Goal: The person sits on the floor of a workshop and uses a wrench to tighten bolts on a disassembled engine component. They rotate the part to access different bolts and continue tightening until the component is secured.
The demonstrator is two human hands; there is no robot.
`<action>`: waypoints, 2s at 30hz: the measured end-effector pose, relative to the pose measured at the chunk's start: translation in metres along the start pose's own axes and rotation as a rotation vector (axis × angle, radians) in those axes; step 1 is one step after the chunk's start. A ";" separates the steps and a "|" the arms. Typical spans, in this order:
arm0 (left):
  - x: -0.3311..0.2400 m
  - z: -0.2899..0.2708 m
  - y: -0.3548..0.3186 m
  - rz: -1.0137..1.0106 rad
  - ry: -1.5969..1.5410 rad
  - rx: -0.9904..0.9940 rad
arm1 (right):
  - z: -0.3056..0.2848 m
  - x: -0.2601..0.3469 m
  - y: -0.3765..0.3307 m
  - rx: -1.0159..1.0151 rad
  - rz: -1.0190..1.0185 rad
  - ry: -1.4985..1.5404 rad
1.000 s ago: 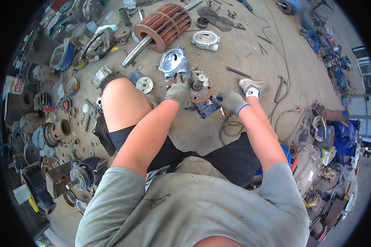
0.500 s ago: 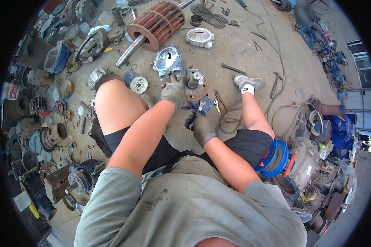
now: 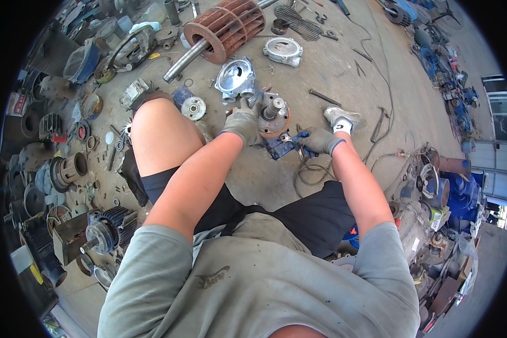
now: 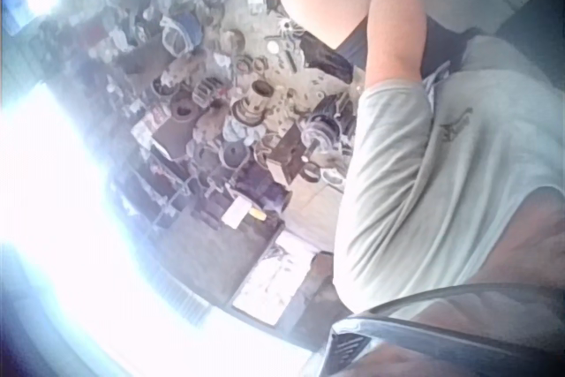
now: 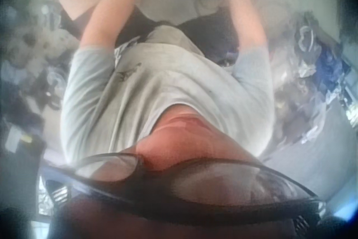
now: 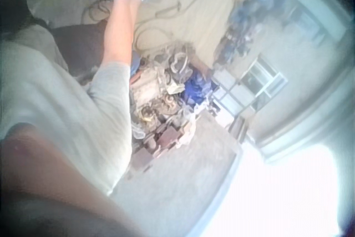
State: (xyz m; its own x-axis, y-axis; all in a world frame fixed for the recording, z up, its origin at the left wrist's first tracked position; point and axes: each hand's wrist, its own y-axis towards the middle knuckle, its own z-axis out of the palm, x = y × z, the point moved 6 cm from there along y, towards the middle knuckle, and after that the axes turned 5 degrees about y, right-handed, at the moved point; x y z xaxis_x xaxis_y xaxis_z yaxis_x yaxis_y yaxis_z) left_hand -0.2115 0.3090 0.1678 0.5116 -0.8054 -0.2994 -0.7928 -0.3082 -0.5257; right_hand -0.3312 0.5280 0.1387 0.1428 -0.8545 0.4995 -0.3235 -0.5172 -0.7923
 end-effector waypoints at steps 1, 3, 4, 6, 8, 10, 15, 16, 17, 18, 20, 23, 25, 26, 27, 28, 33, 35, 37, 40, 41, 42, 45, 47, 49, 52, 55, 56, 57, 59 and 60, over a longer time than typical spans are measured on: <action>0.001 0.001 0.001 0.004 -0.006 0.002 | -0.005 0.003 0.003 -0.002 -0.002 -0.041; 0.002 0.002 0.001 0.037 0.015 -0.035 | -0.017 0.011 0.011 -0.057 -0.029 -0.148; 0.002 0.002 0.001 0.053 0.026 -0.053 | -0.019 0.013 0.016 -0.019 -0.015 -0.142; 0.004 0.004 0.001 0.054 0.039 -0.065 | -0.023 0.011 0.026 0.024 0.046 -0.167; 0.004 0.005 0.002 0.060 0.063 -0.055 | -0.023 0.005 0.031 0.039 0.026 -0.113; 0.004 0.006 0.005 0.046 0.050 -0.058 | -0.014 -0.008 0.028 -0.044 -0.004 -0.060; 0.005 0.013 0.011 -0.006 0.097 -0.064 | 0.069 -0.050 -0.011 -0.358 0.069 0.559; 0.006 0.012 0.013 -0.016 0.116 -0.085 | 0.097 -0.049 -0.013 -0.429 0.128 0.871; 0.004 0.015 0.012 -0.017 0.137 -0.091 | 0.130 -0.035 -0.011 -0.404 0.053 1.102; 0.004 0.019 0.010 -0.019 0.111 -0.080 | 0.162 -0.024 -0.006 -0.428 0.093 1.345; 0.004 0.015 0.012 -0.028 0.084 -0.096 | 0.201 0.019 0.019 -0.518 -0.010 1.728; 0.004 0.013 0.012 -0.035 0.100 -0.064 | 0.218 0.045 0.027 -0.551 -0.125 1.910; 0.004 0.014 0.014 -0.036 0.113 -0.037 | 0.212 0.026 0.011 -0.505 -0.020 1.763; 0.003 0.011 0.015 -0.023 0.097 -0.084 | 0.205 0.012 -0.002 -0.467 -0.019 1.695; 0.003 0.011 0.015 -0.016 0.089 -0.106 | 0.187 -0.002 -0.010 -0.392 -0.060 1.502; 0.004 0.014 0.014 -0.017 0.077 -0.101 | 0.175 -0.020 -0.020 -0.332 -0.005 1.314; 0.007 0.020 0.017 0.006 0.080 -0.043 | 0.066 -0.054 -0.019 -0.221 0.030 0.309; 0.007 0.017 0.017 0.021 0.077 -0.065 | 0.036 -0.045 -0.011 -0.128 0.053 0.190; 0.006 0.015 0.016 0.022 0.088 -0.055 | 0.013 -0.030 -0.006 -0.064 0.022 0.084; 0.005 0.012 0.013 0.009 0.099 -0.069 | -0.006 -0.017 0.007 -0.021 0.035 -0.041; 0.005 0.012 0.012 0.014 0.090 -0.067 | -0.012 -0.016 0.013 -0.040 0.035 -0.101; 0.004 0.010 0.012 0.014 0.092 -0.087 | -0.011 -0.019 0.019 -0.008 0.023 -0.044; 0.003 0.010 0.010 0.023 0.091 -0.082 | -0.005 -0.040 0.027 -0.014 0.012 0.111; 0.003 0.010 0.010 0.006 0.124 -0.060 | 0.012 -0.055 0.019 -0.109 0.003 0.182; 0.002 0.010 0.010 -0.011 0.142 -0.042 | 0.042 -0.064 0.001 -0.215 0.064 0.300; 0.001 0.009 0.009 -0.016 0.148 -0.051 | 0.128 -0.046 -0.018 -0.413 0.191 1.007; 0.000 0.012 0.010 0.011 0.120 -0.068 | 0.213 0.019 0.011 -0.488 0.155 1.696; 0.001 0.011 0.012 0.016 0.128 -0.103 | 0.221 0.034 0.024 -0.585 0.130 1.767; 0.003 0.012 0.013 0.009 0.134 -0.106 | 0.226 0.035 0.022 -0.599 0.080 1.799; 0.005 0.015 0.018 0.014 0.171 -0.093 | 0.224 0.030 0.020 -0.537 0.018 1.777; 0.006 0.017 0.020 0.004 0.174 -0.065 | 0.219 0.015 0.010 -0.494 0.051 1.722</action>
State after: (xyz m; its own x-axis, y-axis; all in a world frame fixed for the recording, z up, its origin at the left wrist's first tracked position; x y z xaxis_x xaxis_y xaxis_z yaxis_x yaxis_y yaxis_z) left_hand -0.2185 0.3066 0.1417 0.4475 -0.8806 -0.1560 -0.8175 -0.3320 -0.4705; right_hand -0.1277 0.4996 0.0619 -0.8087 0.3066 0.5021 -0.5633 -0.1577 -0.8110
